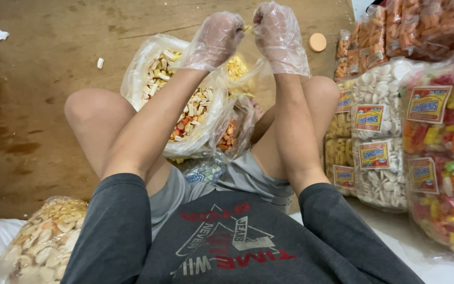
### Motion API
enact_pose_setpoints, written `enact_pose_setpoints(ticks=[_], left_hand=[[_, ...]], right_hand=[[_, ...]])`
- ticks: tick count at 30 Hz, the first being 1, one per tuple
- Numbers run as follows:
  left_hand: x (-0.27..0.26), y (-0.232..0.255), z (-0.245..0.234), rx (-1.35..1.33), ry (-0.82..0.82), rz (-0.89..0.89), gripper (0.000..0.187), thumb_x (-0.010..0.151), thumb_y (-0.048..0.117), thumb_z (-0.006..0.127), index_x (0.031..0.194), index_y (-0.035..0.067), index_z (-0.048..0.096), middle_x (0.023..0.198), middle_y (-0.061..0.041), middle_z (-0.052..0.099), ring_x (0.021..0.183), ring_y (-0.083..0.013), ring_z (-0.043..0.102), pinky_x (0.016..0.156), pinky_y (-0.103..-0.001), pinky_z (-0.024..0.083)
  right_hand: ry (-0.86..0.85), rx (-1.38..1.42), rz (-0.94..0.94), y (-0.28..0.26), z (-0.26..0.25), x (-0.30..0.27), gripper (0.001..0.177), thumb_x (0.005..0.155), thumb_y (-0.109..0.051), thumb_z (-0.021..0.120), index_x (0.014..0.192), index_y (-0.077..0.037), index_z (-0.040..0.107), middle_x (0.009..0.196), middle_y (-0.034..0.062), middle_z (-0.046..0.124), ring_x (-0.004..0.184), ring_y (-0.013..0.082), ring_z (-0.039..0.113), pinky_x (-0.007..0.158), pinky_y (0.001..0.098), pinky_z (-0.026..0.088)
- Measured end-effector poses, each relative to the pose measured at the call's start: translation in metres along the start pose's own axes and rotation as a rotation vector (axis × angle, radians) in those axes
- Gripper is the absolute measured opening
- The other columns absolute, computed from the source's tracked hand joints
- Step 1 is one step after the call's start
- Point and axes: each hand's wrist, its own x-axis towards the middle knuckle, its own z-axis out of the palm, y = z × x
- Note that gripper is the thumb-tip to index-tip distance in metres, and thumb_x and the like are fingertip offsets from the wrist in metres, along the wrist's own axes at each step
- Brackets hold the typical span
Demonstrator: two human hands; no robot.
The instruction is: The person sits on the floor and sorts mixed snack pieces from a large plastic bag into smaller bags. They use gloved hands to pick and separate the snack pieces, distributing them among several smaller bags placed around them.
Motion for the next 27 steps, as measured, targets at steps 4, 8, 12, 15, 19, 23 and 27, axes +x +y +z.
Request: enact_pose_setpoints(ticks=[4, 8, 12, 15, 19, 23, 27], left_hand=[[0.002, -0.002, 0.006, -0.016, -0.006, 0.011, 0.022, 0.096, -0.004, 0.065, 0.076, 0.005, 0.069, 0.068, -0.004, 0.067, 0.057, -0.0137, 0.065, 0.060, -0.022, 0.064], [0.003, -0.010, 0.011, 0.132, -0.076, -0.011, 0.014, 0.092, -0.004, 0.069, 0.082, 0.004, 0.066, 0.067, -0.003, 0.065, 0.054, -0.0141, 0.064, 0.050, -0.021, 0.061], [0.003, -0.010, -0.007, 0.060, -0.068, -0.027, 0.022, 0.094, -0.006, 0.067, 0.077, 0.007, 0.065, 0.069, -0.003, 0.064, 0.059, -0.0125, 0.065, 0.057, -0.020, 0.063], [0.002, -0.020, -0.010, 0.074, 0.058, -0.013, 0.017, 0.084, -0.006, 0.073, 0.076, 0.008, 0.069, 0.073, -0.006, 0.071, 0.066, -0.0192, 0.071, 0.065, -0.027, 0.065], [-0.015, -0.052, -0.015, 0.158, -0.019, -0.207, 0.014, 0.101, 0.015, 0.066, 0.087, 0.013, 0.064, 0.068, 0.001, 0.059, 0.054, -0.0132, 0.055, 0.048, -0.023, 0.053], [-0.033, -0.064, -0.039, 0.195, 0.064, -0.186, 0.011, 0.096, 0.011, 0.062, 0.085, 0.013, 0.061, 0.073, 0.000, 0.059, 0.060, -0.0157, 0.056, 0.051, -0.027, 0.054], [-0.057, -0.075, -0.057, 0.140, -0.120, -0.442, 0.017, 0.105, 0.021, 0.052, 0.102, 0.009, 0.063, 0.081, -0.006, 0.059, 0.065, -0.0207, 0.057, 0.054, -0.031, 0.054]], right_hand=[[0.027, -0.001, 0.023, 0.010, 0.010, 0.000, 0.023, 0.078, 0.006, 0.063, 0.071, -0.015, 0.069, 0.067, 0.0014, 0.069, 0.062, 0.0183, 0.067, 0.052, 0.0338, 0.054], [0.014, 0.030, 0.024, 0.006, 0.003, -0.001, 0.020, 0.079, 0.007, 0.067, 0.074, -0.012, 0.070, 0.070, 0.0030, 0.070, 0.065, 0.0177, 0.069, 0.056, 0.0315, 0.057], [0.001, 0.033, 0.026, 0.003, 0.002, 0.003, 0.019, 0.080, 0.004, 0.065, 0.074, -0.014, 0.068, 0.070, 0.0014, 0.068, 0.065, 0.0201, 0.067, 0.053, 0.0364, 0.052], [0.047, 0.043, -0.064, 0.003, 0.009, 0.004, 0.017, 0.075, 0.004, 0.063, 0.076, -0.013, 0.065, 0.071, 0.0033, 0.066, 0.065, 0.0223, 0.063, 0.056, 0.0386, 0.049], [0.072, 0.076, -0.115, -0.027, 0.006, 0.006, 0.016, 0.078, 0.003, 0.063, 0.076, -0.013, 0.062, 0.072, 0.0052, 0.065, 0.067, 0.0257, 0.062, 0.056, 0.0418, 0.047], [-0.003, 0.079, -0.203, -0.056, 0.021, 0.007, 0.023, 0.079, 0.012, 0.066, 0.072, -0.010, 0.065, 0.066, 0.0037, 0.067, 0.061, 0.0175, 0.066, 0.054, 0.0303, 0.057], [-0.054, 0.064, -0.316, -0.084, 0.041, -0.002, 0.021, 0.087, 0.010, 0.062, 0.077, -0.008, 0.063, 0.063, 0.0024, 0.064, 0.058, 0.0165, 0.064, 0.051, 0.0283, 0.057]])
